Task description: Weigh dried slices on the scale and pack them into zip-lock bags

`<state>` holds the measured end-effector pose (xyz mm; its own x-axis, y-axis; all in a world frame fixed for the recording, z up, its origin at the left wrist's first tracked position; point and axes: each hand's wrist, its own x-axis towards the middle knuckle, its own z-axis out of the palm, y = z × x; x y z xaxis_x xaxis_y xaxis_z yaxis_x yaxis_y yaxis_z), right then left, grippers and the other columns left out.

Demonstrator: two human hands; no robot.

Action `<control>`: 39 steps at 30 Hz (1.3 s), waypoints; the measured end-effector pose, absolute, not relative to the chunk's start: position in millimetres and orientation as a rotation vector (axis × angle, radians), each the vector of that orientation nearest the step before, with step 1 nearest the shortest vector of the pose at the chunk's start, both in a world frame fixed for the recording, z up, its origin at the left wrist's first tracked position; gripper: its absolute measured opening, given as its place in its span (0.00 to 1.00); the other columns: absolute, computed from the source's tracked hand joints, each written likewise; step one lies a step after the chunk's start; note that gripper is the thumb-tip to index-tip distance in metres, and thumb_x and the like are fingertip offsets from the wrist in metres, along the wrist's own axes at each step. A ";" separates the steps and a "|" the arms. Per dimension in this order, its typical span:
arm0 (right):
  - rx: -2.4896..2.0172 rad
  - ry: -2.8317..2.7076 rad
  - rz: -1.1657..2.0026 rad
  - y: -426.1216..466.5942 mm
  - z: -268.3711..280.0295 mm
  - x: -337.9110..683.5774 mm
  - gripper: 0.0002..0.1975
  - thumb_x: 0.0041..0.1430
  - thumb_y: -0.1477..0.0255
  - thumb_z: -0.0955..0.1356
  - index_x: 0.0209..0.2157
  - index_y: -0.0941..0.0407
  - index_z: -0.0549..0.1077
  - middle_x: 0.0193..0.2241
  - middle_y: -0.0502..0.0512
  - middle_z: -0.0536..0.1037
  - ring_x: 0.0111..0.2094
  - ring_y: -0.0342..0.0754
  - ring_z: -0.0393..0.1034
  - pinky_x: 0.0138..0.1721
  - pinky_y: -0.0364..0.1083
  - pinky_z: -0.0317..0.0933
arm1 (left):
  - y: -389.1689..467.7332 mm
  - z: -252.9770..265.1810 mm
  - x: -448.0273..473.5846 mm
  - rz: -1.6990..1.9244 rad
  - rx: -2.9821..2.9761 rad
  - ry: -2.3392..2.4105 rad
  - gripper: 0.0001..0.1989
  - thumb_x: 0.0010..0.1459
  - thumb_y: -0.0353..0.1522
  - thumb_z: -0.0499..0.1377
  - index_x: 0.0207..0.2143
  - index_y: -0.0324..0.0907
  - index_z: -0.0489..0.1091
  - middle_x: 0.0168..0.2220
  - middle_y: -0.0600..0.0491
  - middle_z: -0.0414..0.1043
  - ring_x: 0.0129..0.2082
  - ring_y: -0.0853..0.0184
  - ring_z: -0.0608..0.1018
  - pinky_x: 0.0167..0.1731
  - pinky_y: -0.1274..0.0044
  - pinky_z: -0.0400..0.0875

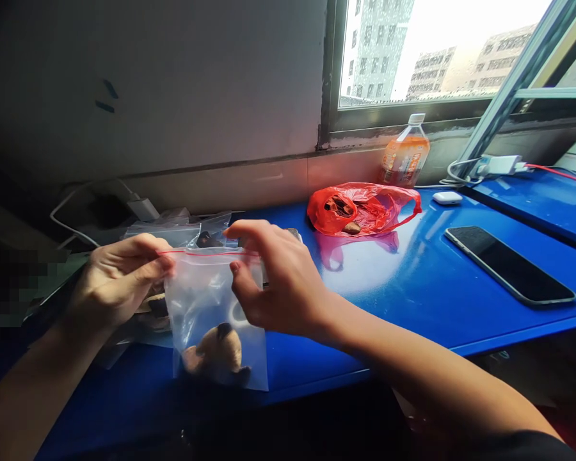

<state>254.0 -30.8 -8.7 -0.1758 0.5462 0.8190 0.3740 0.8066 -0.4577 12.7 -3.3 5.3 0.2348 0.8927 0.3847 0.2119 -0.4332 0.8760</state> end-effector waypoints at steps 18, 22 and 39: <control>-0.814 -2.173 -0.024 -37.0 -16.8 242.1 0.17 0.57 0.82 0.62 0.49 0.58 0.66 0.40 0.58 0.76 0.39 0.50 0.65 0.41 0.49 0.57 | -28.3 -6.7 48.7 1.165 2.556 0.977 0.04 0.56 0.27 0.62 0.31 0.46 0.73 0.26 0.57 0.75 0.23 0.70 0.74 0.26 0.77 0.66; -0.826 -2.156 -0.035 -40.7 -19.4 236.6 0.16 0.58 0.83 0.61 0.47 0.58 0.66 0.36 0.56 0.76 0.35 0.48 0.64 0.38 0.47 0.56 | -28.9 -4.9 51.7 1.211 2.609 1.019 0.02 0.56 0.31 0.62 0.30 0.45 0.72 0.24 0.57 0.73 0.23 0.68 0.74 0.26 0.76 0.66; -1.030 -1.924 0.239 -29.9 1.0 243.9 0.12 0.57 0.80 0.63 0.44 0.56 0.63 0.34 0.54 0.75 0.36 0.47 0.68 0.40 0.50 0.58 | -29.6 10.2 40.1 1.415 2.328 1.095 0.06 0.51 0.26 0.65 0.32 0.45 0.76 0.29 0.56 0.75 0.29 0.67 0.73 0.31 0.74 0.64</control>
